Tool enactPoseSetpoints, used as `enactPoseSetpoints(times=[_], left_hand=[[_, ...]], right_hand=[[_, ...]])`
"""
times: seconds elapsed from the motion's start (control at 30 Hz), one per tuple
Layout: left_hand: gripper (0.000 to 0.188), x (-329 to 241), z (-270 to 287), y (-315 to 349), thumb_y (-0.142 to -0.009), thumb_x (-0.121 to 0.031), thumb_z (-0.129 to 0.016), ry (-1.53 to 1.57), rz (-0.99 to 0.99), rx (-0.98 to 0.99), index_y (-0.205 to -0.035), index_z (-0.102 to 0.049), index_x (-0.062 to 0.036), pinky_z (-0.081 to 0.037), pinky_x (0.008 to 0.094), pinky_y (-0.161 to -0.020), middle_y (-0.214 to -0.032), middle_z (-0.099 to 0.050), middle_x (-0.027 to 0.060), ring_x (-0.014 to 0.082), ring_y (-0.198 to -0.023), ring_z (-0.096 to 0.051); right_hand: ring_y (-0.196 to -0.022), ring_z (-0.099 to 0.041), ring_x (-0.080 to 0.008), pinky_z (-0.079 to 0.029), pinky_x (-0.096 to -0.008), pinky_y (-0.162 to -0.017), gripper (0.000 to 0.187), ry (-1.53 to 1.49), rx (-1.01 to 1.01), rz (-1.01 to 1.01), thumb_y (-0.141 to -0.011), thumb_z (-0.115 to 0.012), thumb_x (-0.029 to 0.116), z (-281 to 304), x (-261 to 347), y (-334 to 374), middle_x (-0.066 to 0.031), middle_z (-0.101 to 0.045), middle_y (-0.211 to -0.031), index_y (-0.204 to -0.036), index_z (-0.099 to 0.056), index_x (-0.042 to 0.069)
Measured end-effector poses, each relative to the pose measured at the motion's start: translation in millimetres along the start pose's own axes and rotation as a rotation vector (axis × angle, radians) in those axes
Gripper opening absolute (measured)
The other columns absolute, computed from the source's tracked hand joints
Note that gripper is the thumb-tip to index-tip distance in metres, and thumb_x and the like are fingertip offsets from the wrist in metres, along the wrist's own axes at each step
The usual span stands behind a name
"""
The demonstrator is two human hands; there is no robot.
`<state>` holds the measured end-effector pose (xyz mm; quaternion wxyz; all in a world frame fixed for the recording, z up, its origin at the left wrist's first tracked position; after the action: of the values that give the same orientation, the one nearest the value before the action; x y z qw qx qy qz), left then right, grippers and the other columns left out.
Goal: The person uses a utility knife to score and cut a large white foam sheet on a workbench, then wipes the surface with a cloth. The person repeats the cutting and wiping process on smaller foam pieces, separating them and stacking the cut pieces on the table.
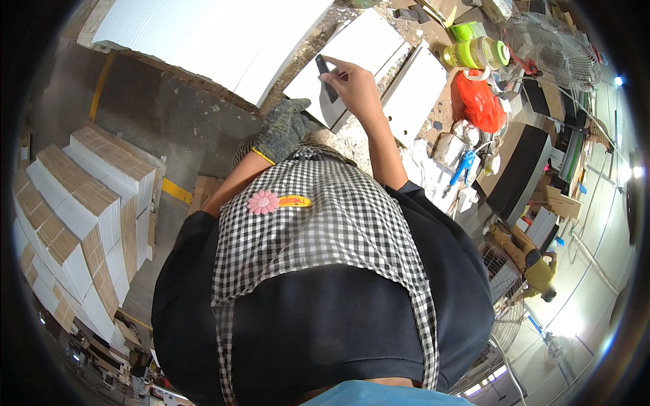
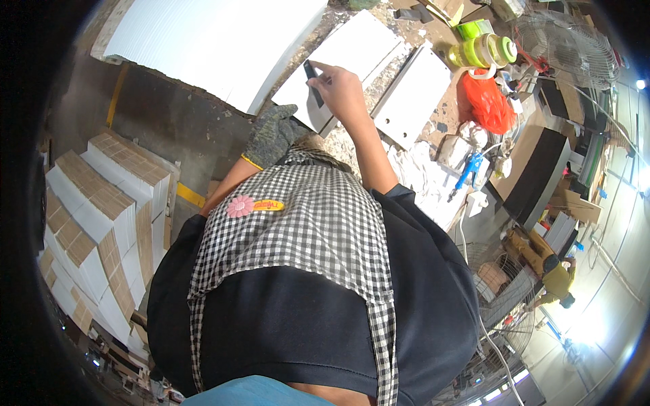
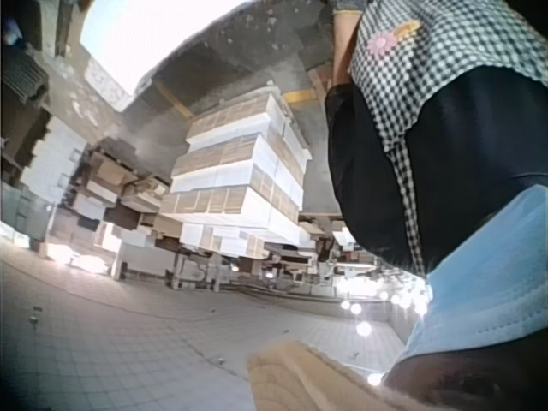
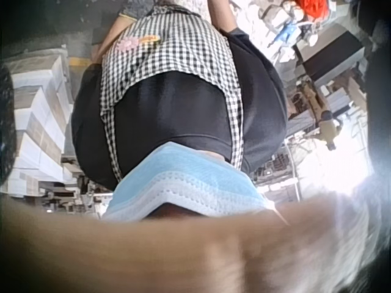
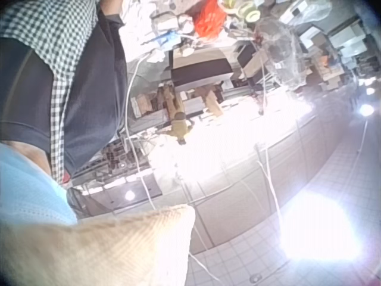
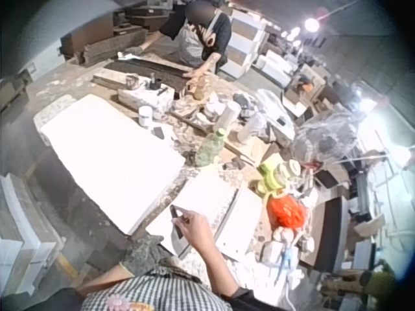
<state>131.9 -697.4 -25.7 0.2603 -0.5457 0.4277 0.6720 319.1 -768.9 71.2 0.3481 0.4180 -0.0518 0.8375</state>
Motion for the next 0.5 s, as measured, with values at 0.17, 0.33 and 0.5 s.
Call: enactPoseSetpoints(times=[0.17,0.33,0.5], left_hand=[[0.034,11.2,-4.0,-2.0,-0.090,-0.001,-0.066,0.153,0.025,-0.002,-0.123,-0.066,0.0039,-0.055,0.0364,-0.095,-0.119,-0.067,0.0214,0.0280,-0.109,-0.067],[0.032,2.3,-3.0,-4.2,-0.089,-0.002,-0.068,0.274,0.078,0.006,-0.120,-0.066,0.0045,-0.056,0.0359,-0.093,-0.118,-0.067,0.0203,0.0274,-0.109,-0.066],[0.029,-6.6,-0.5,0.5,-0.089,-0.006,-0.070,-0.212,0.036,0.056,-0.116,-0.066,0.0044,-0.056,0.0361,-0.092,-0.114,-0.068,0.0192,0.0263,-0.105,-0.067]], right_hand=[[-0.072,-0.072,-0.0209,-0.057,-0.0356,-0.066,0.042,-0.015,0.004,0.024,-0.090,-0.077,0.018,-0.3,1.2,0.8,-0.0141,-0.076,-0.085,-0.131,-0.070,0.010],[-0.069,-0.070,-0.0177,-0.056,-0.0343,-0.064,0.042,0.027,0.046,0.181,-0.090,-0.077,0.017,-2.8,5.0,6.6,-0.0134,-0.075,-0.083,-0.131,-0.070,0.009],[-0.073,-0.070,-0.0175,-0.056,-0.0344,-0.066,0.043,-0.012,0.019,0.084,-0.089,-0.078,0.018,-5.7,2.3,10.2,-0.0124,-0.075,-0.085,-0.130,-0.071,0.011]])
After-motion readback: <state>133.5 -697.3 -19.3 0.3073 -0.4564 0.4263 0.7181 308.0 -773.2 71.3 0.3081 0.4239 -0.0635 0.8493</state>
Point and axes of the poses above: each hand's wrist, its own y-axis away from the middle knuckle, its own z-axis out of the back of the hand, x = y × z, the point moved 1 cm from there along -y, towards the middle knuckle
